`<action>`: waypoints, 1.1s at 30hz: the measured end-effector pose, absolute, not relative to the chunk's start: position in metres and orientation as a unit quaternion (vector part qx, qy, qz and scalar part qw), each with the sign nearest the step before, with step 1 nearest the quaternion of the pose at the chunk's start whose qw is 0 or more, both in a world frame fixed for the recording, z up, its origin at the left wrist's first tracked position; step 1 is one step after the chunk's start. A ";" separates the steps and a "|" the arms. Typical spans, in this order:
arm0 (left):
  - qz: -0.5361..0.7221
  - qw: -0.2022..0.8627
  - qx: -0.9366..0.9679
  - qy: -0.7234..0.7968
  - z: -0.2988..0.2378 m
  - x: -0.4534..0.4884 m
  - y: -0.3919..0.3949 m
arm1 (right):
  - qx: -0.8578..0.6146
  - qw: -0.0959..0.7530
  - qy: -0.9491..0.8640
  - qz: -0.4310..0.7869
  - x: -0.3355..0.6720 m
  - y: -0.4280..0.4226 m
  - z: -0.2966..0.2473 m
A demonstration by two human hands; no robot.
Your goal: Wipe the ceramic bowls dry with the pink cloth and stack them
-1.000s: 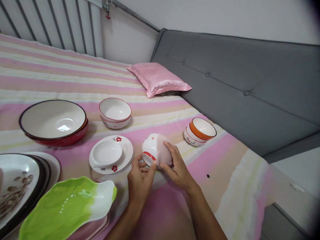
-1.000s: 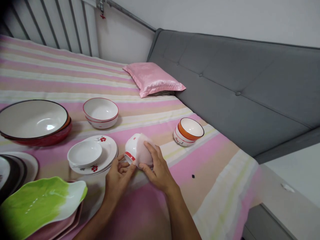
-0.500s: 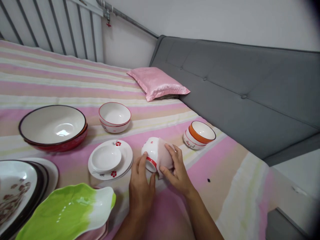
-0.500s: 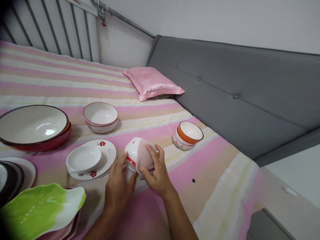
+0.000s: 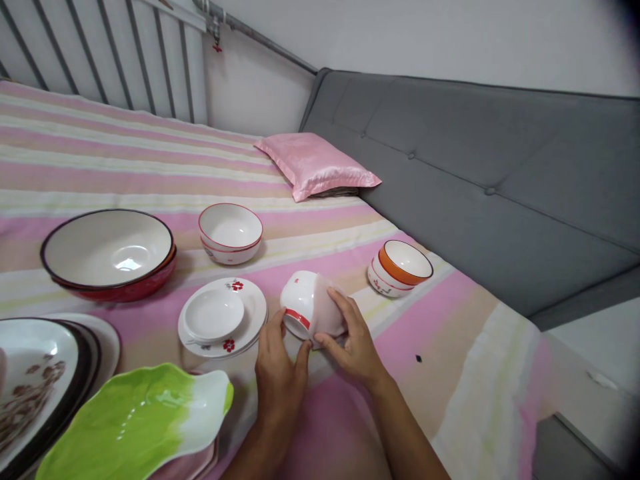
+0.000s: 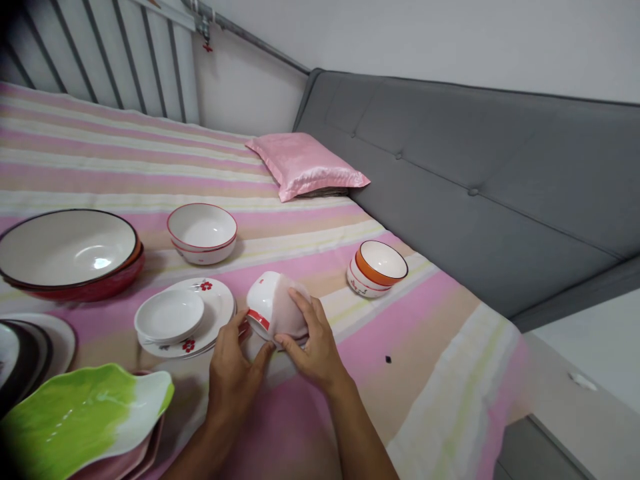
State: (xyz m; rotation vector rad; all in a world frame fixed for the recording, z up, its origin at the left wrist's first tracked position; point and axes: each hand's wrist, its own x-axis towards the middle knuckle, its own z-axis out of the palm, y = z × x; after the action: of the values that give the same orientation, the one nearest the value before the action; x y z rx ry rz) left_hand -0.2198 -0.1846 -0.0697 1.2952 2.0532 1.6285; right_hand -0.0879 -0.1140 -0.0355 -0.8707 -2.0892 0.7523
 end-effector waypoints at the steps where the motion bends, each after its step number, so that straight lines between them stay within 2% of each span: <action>1: 0.557 0.115 0.436 0.698 -0.070 -0.220 -0.184 | -0.340 0.368 -0.814 0.293 -0.088 -0.114 -0.036; 8: 0.564 0.109 0.431 0.696 -0.070 -0.220 -0.184 | -0.357 0.380 -0.804 0.286 -0.089 -0.114 -0.038; 14: 0.547 0.104 0.499 0.664 -0.059 -0.214 -0.189 | -0.394 0.460 -0.726 0.328 -0.082 -0.120 -0.022; 25: 0.575 0.229 0.401 0.676 -0.059 -0.216 -0.186 | -0.394 0.401 -0.774 0.290 -0.088 -0.118 -0.024; 33: 0.633 0.320 0.319 0.628 -0.065 -0.218 -0.181 | -0.357 0.367 -0.793 0.330 -0.085 -0.115 -0.031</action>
State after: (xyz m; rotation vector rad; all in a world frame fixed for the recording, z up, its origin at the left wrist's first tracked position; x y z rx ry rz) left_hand -0.2181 -0.1809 -0.0652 0.8394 1.6519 1.6648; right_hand -0.0851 -0.1153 -0.0307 -0.9179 -2.0386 0.8474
